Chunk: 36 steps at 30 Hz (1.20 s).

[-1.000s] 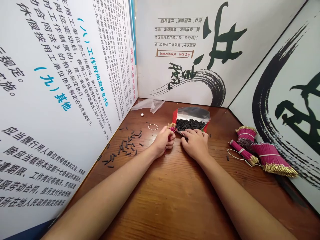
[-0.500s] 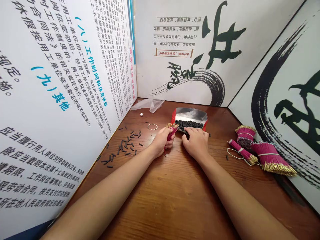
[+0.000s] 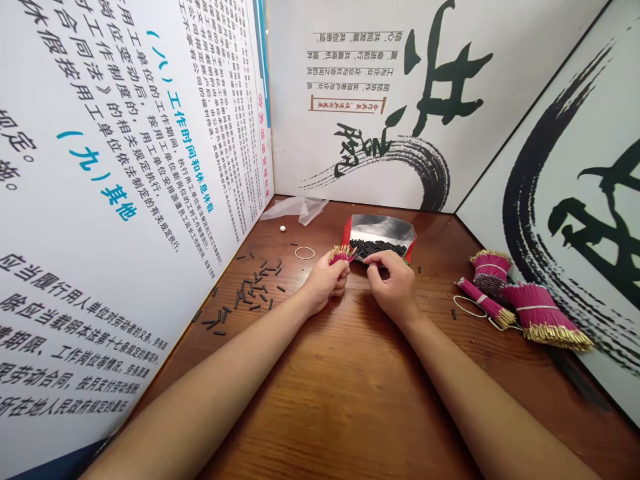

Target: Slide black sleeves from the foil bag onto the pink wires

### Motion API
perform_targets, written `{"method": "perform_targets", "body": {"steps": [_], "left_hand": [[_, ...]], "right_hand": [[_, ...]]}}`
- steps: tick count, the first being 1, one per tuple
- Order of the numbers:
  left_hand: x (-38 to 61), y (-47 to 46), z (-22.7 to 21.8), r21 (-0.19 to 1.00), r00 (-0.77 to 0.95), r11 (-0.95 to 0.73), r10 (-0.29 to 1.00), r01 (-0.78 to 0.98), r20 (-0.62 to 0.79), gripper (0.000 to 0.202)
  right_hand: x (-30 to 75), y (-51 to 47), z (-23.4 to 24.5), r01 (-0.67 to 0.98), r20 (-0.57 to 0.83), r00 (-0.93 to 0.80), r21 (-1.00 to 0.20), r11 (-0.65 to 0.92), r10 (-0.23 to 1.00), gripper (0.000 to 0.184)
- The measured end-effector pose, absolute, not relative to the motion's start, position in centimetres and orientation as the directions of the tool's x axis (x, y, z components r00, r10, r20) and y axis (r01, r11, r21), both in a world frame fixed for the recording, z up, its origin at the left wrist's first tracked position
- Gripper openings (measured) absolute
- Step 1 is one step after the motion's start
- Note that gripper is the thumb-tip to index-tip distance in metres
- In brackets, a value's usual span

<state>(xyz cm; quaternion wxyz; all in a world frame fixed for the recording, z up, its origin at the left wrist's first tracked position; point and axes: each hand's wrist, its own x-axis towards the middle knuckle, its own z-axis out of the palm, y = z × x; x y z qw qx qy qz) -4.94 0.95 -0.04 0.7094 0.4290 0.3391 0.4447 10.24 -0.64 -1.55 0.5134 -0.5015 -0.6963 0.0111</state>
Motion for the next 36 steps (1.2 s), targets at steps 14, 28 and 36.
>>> {"method": "perform_targets", "body": {"steps": [14,28,36], "left_hand": [[-5.05,0.99,-0.11,0.904,0.386,0.229,0.919,-0.361,-0.078,0.013],[-4.97,0.94,-0.59,0.910,0.376,0.198,0.925,-0.365,-0.051,0.027],[-4.85,0.81,-0.47,0.922,0.386,0.206,0.920,-0.329,-0.068,0.029]], "right_hand": [[10.04,-0.49,-2.28,0.594,0.669,-0.061,-0.572,0.566,0.740,0.030],[10.23,-0.62,-1.81,0.553,0.676,0.187,-0.672,0.492,0.712,0.016],[10.34,-0.50,-2.05,0.552,0.671,0.214,-0.682,0.479,0.710,0.017]]}}
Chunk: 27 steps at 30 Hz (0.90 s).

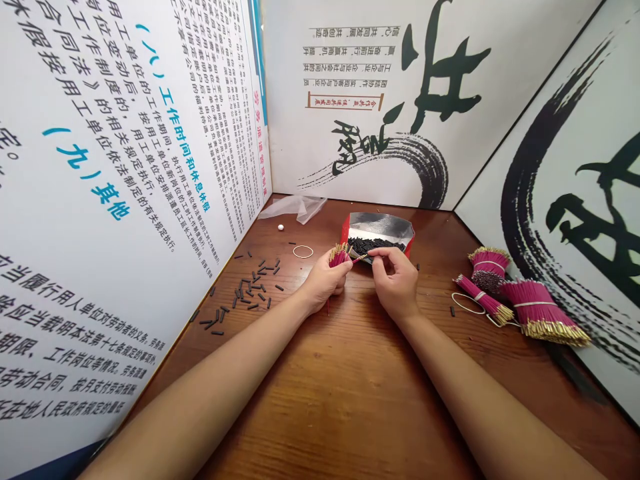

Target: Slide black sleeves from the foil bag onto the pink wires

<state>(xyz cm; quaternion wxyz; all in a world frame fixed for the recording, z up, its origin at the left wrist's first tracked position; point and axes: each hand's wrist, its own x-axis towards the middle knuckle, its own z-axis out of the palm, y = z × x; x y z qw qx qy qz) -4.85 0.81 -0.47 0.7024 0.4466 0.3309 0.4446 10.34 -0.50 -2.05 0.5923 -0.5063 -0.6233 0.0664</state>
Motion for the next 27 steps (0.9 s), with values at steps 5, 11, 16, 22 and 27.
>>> {"method": "perform_targets", "body": {"steps": [5,11,16,22,27], "left_hand": [[-4.91,0.72,-0.40,0.926,0.387,0.206,0.919,-0.317,-0.072,0.028],[-4.84,0.64,-0.29,0.928,0.395,0.209,0.915,-0.309,-0.075,0.028],[-4.86,0.56,-0.20,0.932,0.408,0.217,0.909,-0.291,-0.084,0.027],[-4.89,0.56,0.00,0.936,0.411,0.221,0.907,-0.275,-0.094,0.025],[-4.93,0.55,0.01,0.933,0.431,0.222,0.899,-0.284,-0.083,0.022]], "right_hand": [[10.40,-0.46,-2.14,0.553,0.664,0.225,-0.689,0.468,0.713,0.017],[10.36,-0.52,-1.97,0.540,0.657,0.214,-0.696,0.473,0.723,0.018],[10.33,-0.53,-1.93,0.540,0.650,0.209,-0.700,0.468,0.731,0.019],[10.37,-0.74,-1.71,0.541,0.656,0.173,-0.687,0.486,0.735,0.019],[10.19,-0.81,-1.73,0.508,0.633,0.146,-0.707,0.491,0.760,0.016]]}}
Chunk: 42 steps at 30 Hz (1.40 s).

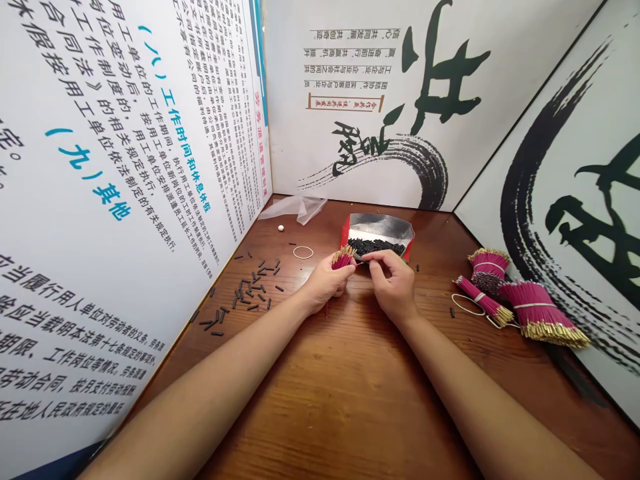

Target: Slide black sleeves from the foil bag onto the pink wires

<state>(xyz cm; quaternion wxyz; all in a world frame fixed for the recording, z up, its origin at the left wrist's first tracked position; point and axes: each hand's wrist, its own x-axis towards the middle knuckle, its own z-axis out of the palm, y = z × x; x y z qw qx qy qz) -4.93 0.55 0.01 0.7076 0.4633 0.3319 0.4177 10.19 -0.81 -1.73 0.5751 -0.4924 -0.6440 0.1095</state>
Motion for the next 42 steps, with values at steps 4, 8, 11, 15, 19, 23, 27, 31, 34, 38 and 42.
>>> {"method": "perform_targets", "body": {"steps": [4,8,11,15,19,23,27,31,34,38,42], "left_hand": [[-4.99,0.60,0.06,0.930,0.405,0.228,0.909,-0.288,-0.097,0.017],[-5.07,0.69,0.02,0.923,0.394,0.231,0.914,-0.308,-0.097,0.017],[-5.14,0.74,-0.09,0.917,0.397,0.230,0.914,-0.327,-0.087,0.018],[-5.20,0.77,-0.15,0.909,0.400,0.232,0.913,-0.345,-0.081,0.019],[-5.18,0.77,-0.14,0.909,0.401,0.234,0.912,-0.345,-0.083,0.020],[-5.13,0.82,-0.29,0.910,0.395,0.238,0.914,-0.339,-0.092,0.022],[-5.12,0.96,-0.49,0.906,0.394,0.234,0.915,-0.351,-0.084,0.023],[-5.11,1.08,-0.58,0.907,0.396,0.231,0.915,-0.353,-0.079,0.021],[-5.10,1.09,-0.57,0.904,0.392,0.236,0.916,-0.357,-0.084,0.021],[-5.11,1.03,-0.51,0.900,0.390,0.241,0.917,-0.363,-0.088,0.021],[-5.14,1.02,-0.49,0.904,0.392,0.240,0.916,-0.354,-0.090,0.021]], "right_hand": [[10.04,-0.65,-1.99,0.426,0.550,0.239,-0.800,0.422,0.800,0.024],[9.98,-0.66,-1.90,0.475,0.566,0.230,-0.775,0.416,0.792,0.018],[10.00,-0.69,-1.81,0.497,0.571,0.233,-0.766,0.409,0.787,0.020],[10.02,-0.51,-2.10,0.447,0.525,0.267,-0.811,0.379,0.808,0.024],[9.89,-0.31,-2.49,0.355,0.466,0.311,-0.866,0.354,0.828,0.025],[9.74,-0.41,-2.49,0.351,0.481,0.295,-0.858,0.374,0.826,0.025],[9.81,-0.53,-2.37,0.428,0.526,0.265,-0.815,0.390,0.808,0.024],[9.88,-0.54,-2.38,0.443,0.542,0.248,-0.800,0.403,0.803,0.022],[9.89,-0.54,-2.33,0.442,0.530,0.257,-0.808,0.389,0.808,0.023],[10.18,-0.33,-2.32,0.471,0.560,0.282,-0.788,0.396,0.779,0.022],[10.69,0.07,-2.55,0.549,0.621,0.265,-0.726,0.414,0.737,0.020]]}}
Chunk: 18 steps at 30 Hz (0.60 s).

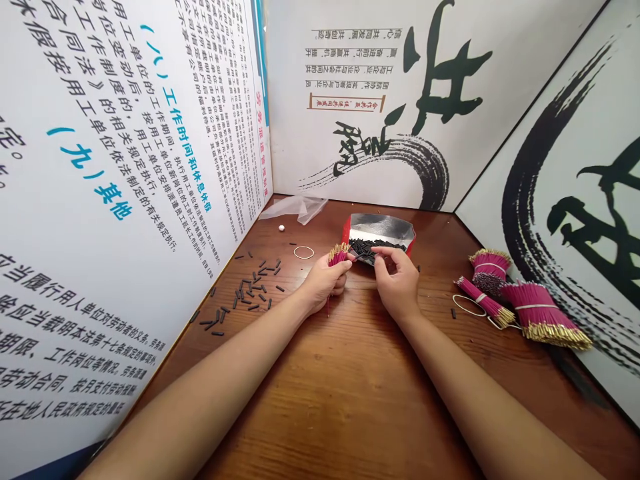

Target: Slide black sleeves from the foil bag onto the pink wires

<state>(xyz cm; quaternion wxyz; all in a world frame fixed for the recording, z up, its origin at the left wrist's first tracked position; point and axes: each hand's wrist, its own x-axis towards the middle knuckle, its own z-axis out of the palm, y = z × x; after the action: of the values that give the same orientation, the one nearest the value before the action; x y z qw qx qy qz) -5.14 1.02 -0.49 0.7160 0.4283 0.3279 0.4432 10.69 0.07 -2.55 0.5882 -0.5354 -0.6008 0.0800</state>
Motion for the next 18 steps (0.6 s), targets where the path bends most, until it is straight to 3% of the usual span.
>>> {"method": "perform_targets", "body": {"steps": [8,18], "left_hand": [[-5.16,0.93,-0.40,0.912,0.399,0.221,0.914,-0.346,-0.071,0.017],[-5.10,1.05,-0.44,0.906,0.392,0.233,0.916,-0.352,-0.083,0.017]], "right_hand": [[10.33,-0.51,-1.94,0.593,0.674,0.144,-0.645,0.482,0.725,0.020],[10.45,-0.55,-1.70,0.667,0.697,0.127,-0.586,0.459,0.706,0.024]]}}
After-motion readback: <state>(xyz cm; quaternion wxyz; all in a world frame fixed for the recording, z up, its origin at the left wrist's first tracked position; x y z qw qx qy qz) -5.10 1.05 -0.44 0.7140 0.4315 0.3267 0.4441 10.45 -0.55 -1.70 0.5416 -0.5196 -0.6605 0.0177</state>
